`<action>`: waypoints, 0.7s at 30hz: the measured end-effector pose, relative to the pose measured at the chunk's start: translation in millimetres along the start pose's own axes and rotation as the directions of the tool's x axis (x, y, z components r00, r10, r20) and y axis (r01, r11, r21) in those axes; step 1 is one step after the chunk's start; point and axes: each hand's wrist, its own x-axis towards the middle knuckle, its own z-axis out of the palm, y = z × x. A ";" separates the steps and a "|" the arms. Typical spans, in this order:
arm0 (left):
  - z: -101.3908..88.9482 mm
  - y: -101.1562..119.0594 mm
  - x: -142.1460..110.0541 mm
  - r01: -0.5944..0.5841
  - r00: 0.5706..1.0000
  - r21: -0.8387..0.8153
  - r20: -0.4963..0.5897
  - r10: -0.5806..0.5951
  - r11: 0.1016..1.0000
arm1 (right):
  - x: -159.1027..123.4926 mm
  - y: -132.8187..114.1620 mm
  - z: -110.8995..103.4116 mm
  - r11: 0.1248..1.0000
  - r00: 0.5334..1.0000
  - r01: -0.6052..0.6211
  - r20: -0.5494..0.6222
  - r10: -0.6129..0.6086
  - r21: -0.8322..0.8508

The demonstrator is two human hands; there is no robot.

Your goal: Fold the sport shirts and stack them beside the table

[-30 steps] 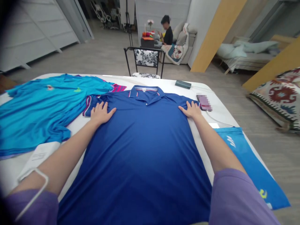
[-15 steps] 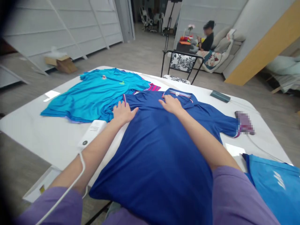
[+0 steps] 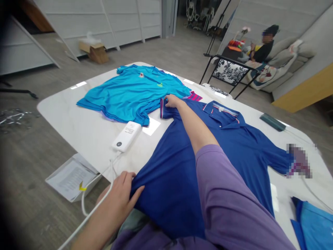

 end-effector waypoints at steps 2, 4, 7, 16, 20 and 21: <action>5.7 -13.3 -15.7 0.081 0.997 0.036 0.000 -0.081 0.996 | -0.2 0.7 2.6 1.000 0.999 0.016 -0.045 -0.015 0.018; 6.4 -17.7 -22.6 0.098 0.995 0.045 -0.012 -0.097 0.994 | -4.5 1.7 2.9 0.993 0.995 0.032 -0.099 -0.021 0.111; -0.5 -12.4 -25.6 0.051 0.997 -0.063 -0.049 -0.054 0.997 | -18.1 5.9 -2.9 0.924 0.989 -0.007 -0.133 0.062 0.382; -11.8 26.6 -45.5 -0.213 0.969 -0.488 -0.213 0.121 0.847 | -129.5 86.6 -66.0 0.656 0.858 0.080 -0.386 0.338 0.751; -6.3 63.5 -52.2 -0.488 0.868 -0.384 -0.303 0.392 0.784 | -206.1 140.4 -72.2 0.506 0.728 0.180 -0.460 0.508 0.844; -3.1 72.5 -52.8 -0.547 0.834 -0.342 -0.296 0.465 0.764 | -224.7 153.3 -68.7 0.449 0.695 0.204 -0.452 0.559 0.870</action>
